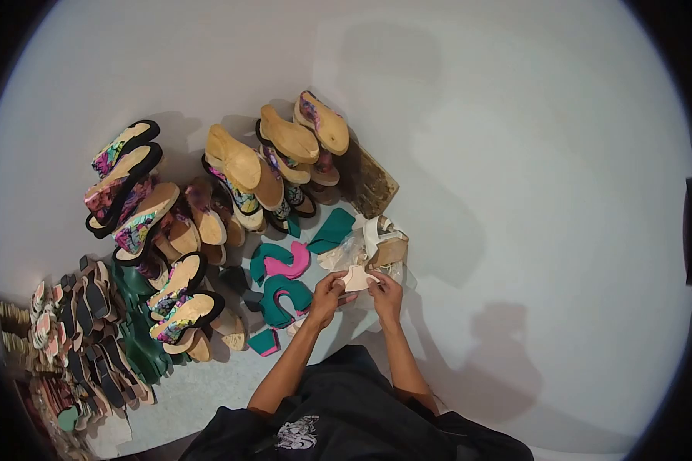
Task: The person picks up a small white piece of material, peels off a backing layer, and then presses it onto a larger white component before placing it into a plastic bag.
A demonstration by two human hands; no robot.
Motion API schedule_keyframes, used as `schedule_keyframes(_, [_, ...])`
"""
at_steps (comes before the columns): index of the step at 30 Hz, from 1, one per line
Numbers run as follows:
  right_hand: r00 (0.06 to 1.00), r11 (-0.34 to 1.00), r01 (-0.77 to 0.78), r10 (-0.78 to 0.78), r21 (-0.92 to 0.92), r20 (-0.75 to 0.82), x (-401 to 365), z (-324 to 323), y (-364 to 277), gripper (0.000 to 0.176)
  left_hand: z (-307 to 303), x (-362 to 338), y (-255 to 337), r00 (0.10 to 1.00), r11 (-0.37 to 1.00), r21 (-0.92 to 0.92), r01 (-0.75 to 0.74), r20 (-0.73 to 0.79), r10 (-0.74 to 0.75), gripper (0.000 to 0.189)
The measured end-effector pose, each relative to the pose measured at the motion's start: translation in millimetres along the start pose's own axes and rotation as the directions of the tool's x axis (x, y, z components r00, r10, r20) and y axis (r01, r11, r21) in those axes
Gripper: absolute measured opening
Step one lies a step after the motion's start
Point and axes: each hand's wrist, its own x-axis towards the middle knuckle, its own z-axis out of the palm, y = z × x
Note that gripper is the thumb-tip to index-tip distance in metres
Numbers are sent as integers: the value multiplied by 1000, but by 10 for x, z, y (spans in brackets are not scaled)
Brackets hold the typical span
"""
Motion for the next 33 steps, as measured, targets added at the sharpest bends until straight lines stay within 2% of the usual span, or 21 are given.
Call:
schedule_keyframes(2, [983, 976, 154, -167, -156, -72, 0, 33, 49, 28, -10, -8, 16, 1000, 1000, -6, 3, -3, -3, 29])
schedule_keyframes(3, [983, 977, 154, -166, -149, -73, -27, 63, 17, 28, 7, -17, 44, 1000, 999, -28, 18, -5, -18, 30])
schedule_keyframes(5, [954, 939, 209, -257, -275, -152, -78, 88, -54, 26, 52, -30, 83, 999, 998, -47, 35, -1, -35, 31])
schedule_keyframes(9, [915, 931, 233, -308, -280, -261, -123, 150, -127, 24, 76, -15, 51, 1000, 999, 45, 0, 8, 0, 34])
schedule_keyframes(11, [976, 955, 110, -156, -276, -150, -148, 151, -232, 33, 68, -6, 24, 1000, 996, 88, -29, 9, 28, 36])
schedule_keyframes(12, [976, 955, 108, -155, -277, -151, -153, 153, -237, 33, 82, -31, 43, 999, 997, 52, -50, -15, 51, 36])
schedule_keyframes(14, [968, 964, 252, -252, -85, 11, -174, 151, -244, 44, 88, -52, 48, 997, 998, 15, -67, -38, 68, 37])
schedule_keyframes(15, [968, 964, 251, -251, -86, 9, -169, 127, -236, 44, 78, -42, 42, 994, 996, 25, -85, -59, 87, 35])
schedule_keyframes(17, [983, 992, 126, -124, -6, 134, -149, 72, -229, 52, 69, -22, 28, 991, 994, 36, -103, -78, 106, 34])
schedule_keyframes(20, [988, 992, 123, -122, -9, 95, -147, 66, -249, 49, 103, -24, 60, 994, 996, 27, -82, -76, 84, 32])
schedule_keyframes(24, [985, 986, 167, -167, -2, 46, -127, 56, -213, 50, 139, -31, 72, 992, 982, 143, -120, -20, 124, 35])
schedule_keyframes(30, [980, 987, 148, -156, 67, 126, -154, 53, -270, 49, 105, -17, 47, 988, 977, 153, -149, -22, 154, 35])
schedule_keyframes(33, [966, 979, 193, -202, 67, 164, -162, 43, -253, 50, 117, -42, 56, 988, 980, 134, -147, -30, 153, 34])
